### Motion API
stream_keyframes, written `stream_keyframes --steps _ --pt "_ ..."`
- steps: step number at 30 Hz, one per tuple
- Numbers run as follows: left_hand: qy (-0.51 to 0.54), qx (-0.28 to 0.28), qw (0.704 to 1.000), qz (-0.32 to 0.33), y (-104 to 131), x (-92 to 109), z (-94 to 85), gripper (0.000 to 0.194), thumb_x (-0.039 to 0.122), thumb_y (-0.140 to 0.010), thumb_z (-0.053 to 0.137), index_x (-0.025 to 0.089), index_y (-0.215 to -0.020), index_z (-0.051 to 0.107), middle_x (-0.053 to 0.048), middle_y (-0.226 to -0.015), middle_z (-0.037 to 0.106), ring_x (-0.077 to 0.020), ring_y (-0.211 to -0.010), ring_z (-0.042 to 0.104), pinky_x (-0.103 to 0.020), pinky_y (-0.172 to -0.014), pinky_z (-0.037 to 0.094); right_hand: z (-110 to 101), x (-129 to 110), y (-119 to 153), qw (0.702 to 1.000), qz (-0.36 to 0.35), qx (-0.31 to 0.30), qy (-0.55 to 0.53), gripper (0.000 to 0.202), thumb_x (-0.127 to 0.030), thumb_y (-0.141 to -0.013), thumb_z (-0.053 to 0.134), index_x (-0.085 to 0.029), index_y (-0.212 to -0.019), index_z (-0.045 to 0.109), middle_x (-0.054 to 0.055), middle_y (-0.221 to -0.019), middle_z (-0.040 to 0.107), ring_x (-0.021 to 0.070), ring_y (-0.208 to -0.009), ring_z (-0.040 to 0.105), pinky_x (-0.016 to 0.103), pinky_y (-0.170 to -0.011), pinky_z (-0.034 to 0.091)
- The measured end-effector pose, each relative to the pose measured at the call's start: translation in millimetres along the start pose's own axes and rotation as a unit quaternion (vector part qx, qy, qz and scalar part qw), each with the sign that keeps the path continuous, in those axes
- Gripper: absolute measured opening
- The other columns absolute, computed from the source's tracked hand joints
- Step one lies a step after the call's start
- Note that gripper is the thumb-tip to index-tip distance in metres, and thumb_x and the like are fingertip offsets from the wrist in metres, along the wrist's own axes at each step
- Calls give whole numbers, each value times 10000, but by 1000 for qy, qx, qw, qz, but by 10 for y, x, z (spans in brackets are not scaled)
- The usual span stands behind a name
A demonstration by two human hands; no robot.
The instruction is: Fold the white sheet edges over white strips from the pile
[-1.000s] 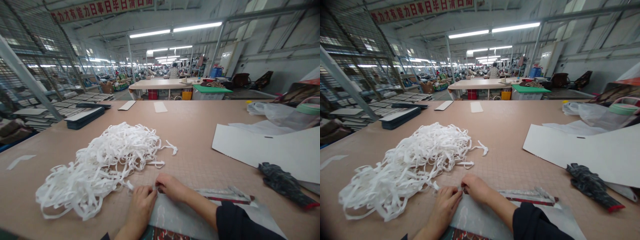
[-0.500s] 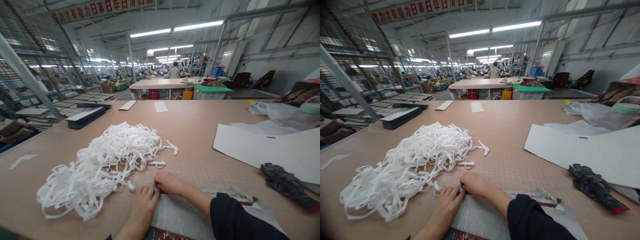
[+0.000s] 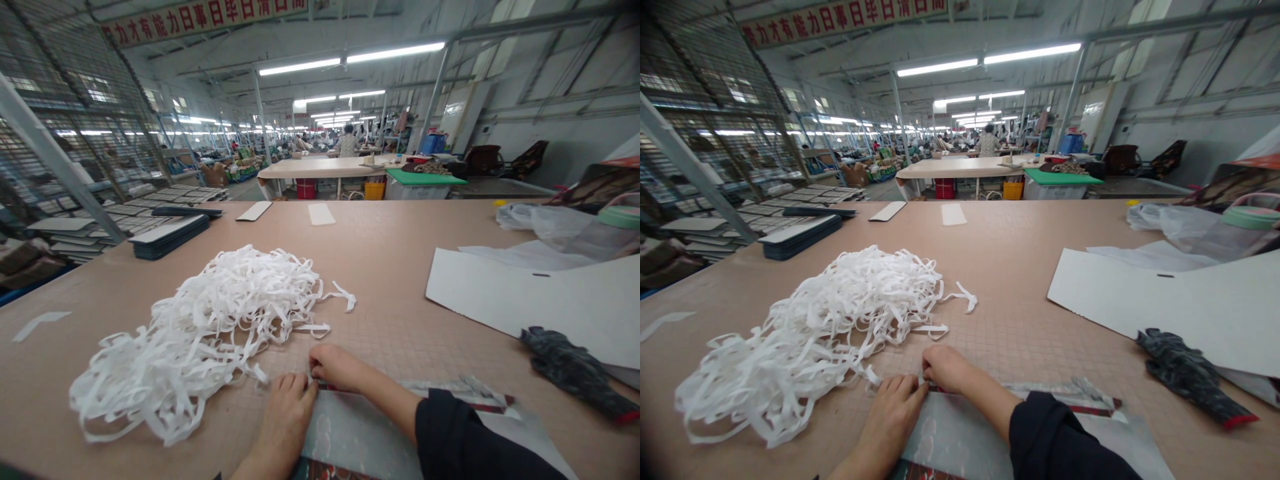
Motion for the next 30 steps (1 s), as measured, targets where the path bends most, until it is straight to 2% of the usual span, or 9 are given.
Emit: stream_keyframes --steps 5,9,12,14,19,23,25,27,30 --pt "10 55 998 40 3 -2 23 271 128 -802 528 211 -1059 557 -31 -1066 594 -206 -945 504 -383 -872 354 30 -9 44 998 -12 49 23 130 -116 -764 509 -137 -859 596 49 -860 623 143 -751 544 219 -635 382" --pt "37 120 990 65 -28 -7 36 214 114 -825 468 218 -977 577 20 -1035 625 -163 -1008 490 -376 -1001 221 37 -60 348 994 -41 92 51 166 -87 -846 421 -151 -900 565 46 -939 576 141 -842 505 230 -726 377" --pt "57 96 992 61 -77 -6 18 197 102 -801 478 218 -923 581 29 -966 638 -150 -949 514 -378 -1006 213 46 -42 726 977 -101 109 150 93 -158 -855 483 -164 -828 571 33 -867 575 168 -820 485 264 -720 374" --pt "70 62 994 61 -106 0 -18 202 92 -773 491 217 -901 584 21 -966 636 -161 -939 519 -401 -1004 215 22 86 1017 963 -107 116 220 37 -171 -829 536 -165 -842 570 28 -835 575 172 -779 485 275 -689 374" --pt "73 -9 996 50 -219 3 -125 232 88 -775 457 226 -889 604 0 -985 640 -194 -940 532 -456 -972 247 -244 646 1683 961 17 95 259 50 -136 -795 565 -171 -825 585 33 -847 580 179 -792 501 274 -674 359" --pt "40 -43 997 54 -375 154 -172 182 173 -812 464 223 -891 620 -27 -964 649 -216 -935 546 -481 -960 267 -500 972 1904 972 161 56 164 104 -124 -770 521 -159 -833 596 62 -899 590 195 -864 514 272 -711 354" --pt "42 -35 996 70 -445 283 -175 209 220 -804 504 240 -988 601 -37 -1068 626 -224 -997 530 -473 -973 266 -579 1015 1905 974 190 53 109 139 -137 -719 535 -155 -844 592 64 -899 594 193 -868 516 264 -714 356" --pt "52 -16 994 91 -489 397 -176 273 260 -795 533 248 -1066 566 -41 -1137 599 -225 -1045 510 -457 -977 277 -628 971 1902 978 184 51 84 135 -137 -676 538 -163 -798 591 47 -848 599 177 -827 521 248 -695 358" --pt "66 30 989 132 -461 513 -259 222 257 -813 515 245 -1030 562 -19 -1026 635 -189 -978 536 -436 -981 286 -711 782 2018 986 144 64 46 139 -96 -645 501 -179 -726 577 30 -830 589 159 -816 521 235 -704 356"
Point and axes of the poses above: each hand's wrist, its own y-axis away from the middle knuckle, its own z-axis out of the palm, x = y × z, the point moved 5 cm from there along -y, towards the middle knuckle
